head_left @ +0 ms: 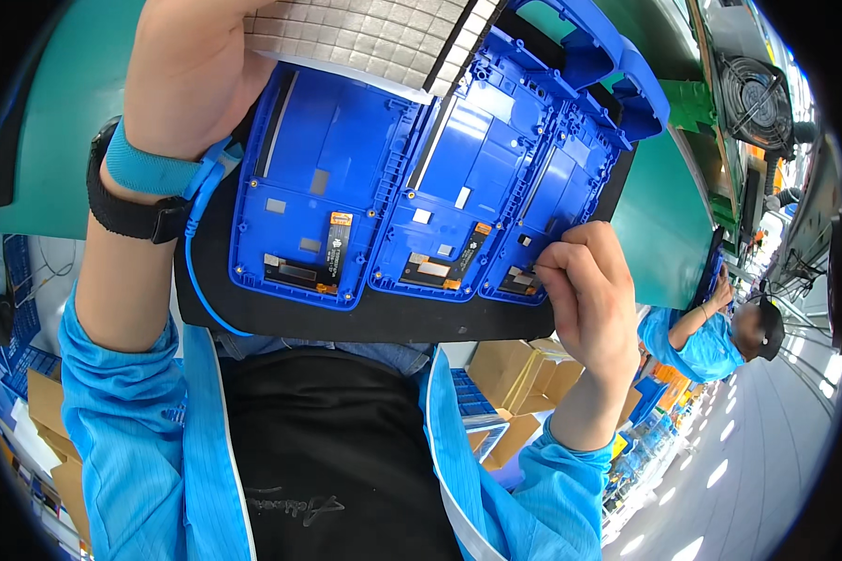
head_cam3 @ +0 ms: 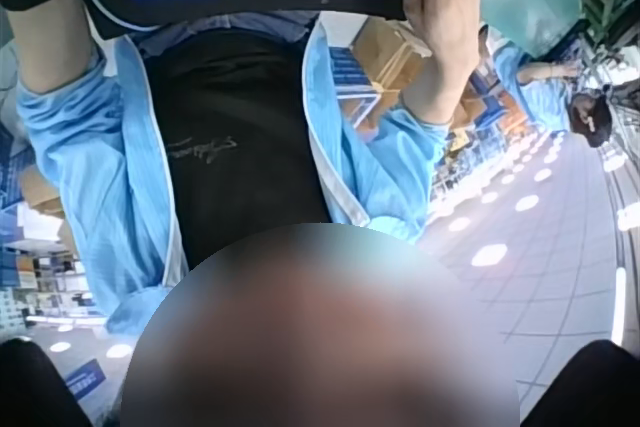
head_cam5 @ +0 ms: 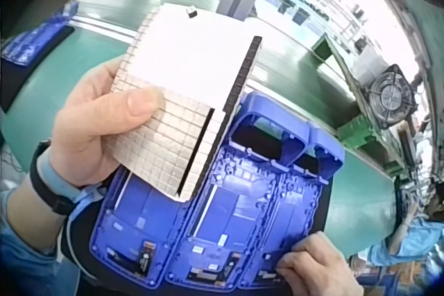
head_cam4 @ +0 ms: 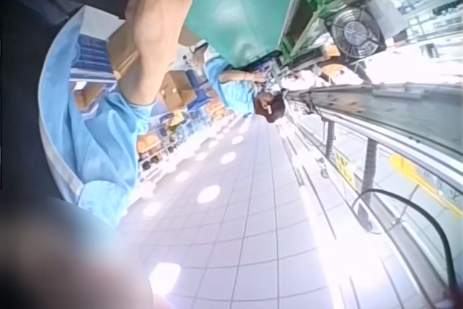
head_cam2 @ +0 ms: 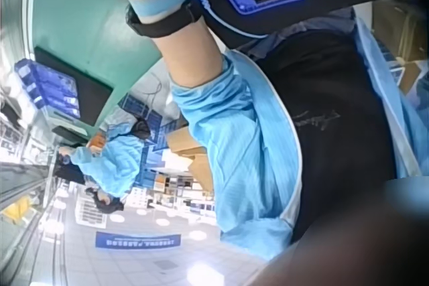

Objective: Assembling electronic components by manually peeling and applying small parts to smartphone frames on a production line.

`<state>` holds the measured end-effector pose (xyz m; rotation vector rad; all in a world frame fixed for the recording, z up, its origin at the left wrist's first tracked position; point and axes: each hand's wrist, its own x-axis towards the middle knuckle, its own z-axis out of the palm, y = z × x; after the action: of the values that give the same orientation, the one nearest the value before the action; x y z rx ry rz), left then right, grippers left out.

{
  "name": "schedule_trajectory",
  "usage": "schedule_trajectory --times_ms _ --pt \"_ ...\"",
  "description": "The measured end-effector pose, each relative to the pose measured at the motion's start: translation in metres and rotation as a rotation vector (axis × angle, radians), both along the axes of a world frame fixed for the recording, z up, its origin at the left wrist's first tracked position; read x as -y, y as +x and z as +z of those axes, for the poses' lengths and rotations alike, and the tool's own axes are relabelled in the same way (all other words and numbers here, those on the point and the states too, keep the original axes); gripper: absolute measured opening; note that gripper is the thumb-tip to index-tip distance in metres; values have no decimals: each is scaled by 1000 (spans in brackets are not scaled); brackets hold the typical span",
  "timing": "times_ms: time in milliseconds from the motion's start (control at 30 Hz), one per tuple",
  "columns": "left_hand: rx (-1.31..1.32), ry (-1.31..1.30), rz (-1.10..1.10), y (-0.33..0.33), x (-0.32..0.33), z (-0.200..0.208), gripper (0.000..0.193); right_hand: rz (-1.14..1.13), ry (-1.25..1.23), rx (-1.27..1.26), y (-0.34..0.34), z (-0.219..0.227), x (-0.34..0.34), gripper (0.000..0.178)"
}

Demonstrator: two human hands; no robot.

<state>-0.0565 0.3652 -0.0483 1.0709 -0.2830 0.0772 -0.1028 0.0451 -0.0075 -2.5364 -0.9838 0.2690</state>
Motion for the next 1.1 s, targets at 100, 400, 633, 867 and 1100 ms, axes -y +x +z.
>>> schedule_trajectory --times_ms 100,400,633,867,1100 --pt "-13 -10 4 0 4 0 51 5 0 -2 2 0 2 15" --pt "-55 -34 18 -6 8 3 56 25 -18 34 2 -2 3 21" --pt "-65 -38 33 -13 6 17 61 -124 39 205 -12 -9 1 37" --pt "140 360 46 -15 -3 -2 55 -179 185 329 -14 -4 -10 40" --pt "188 349 -1 -17 -2 -3 52 -135 490 484 23 2 -81 14"
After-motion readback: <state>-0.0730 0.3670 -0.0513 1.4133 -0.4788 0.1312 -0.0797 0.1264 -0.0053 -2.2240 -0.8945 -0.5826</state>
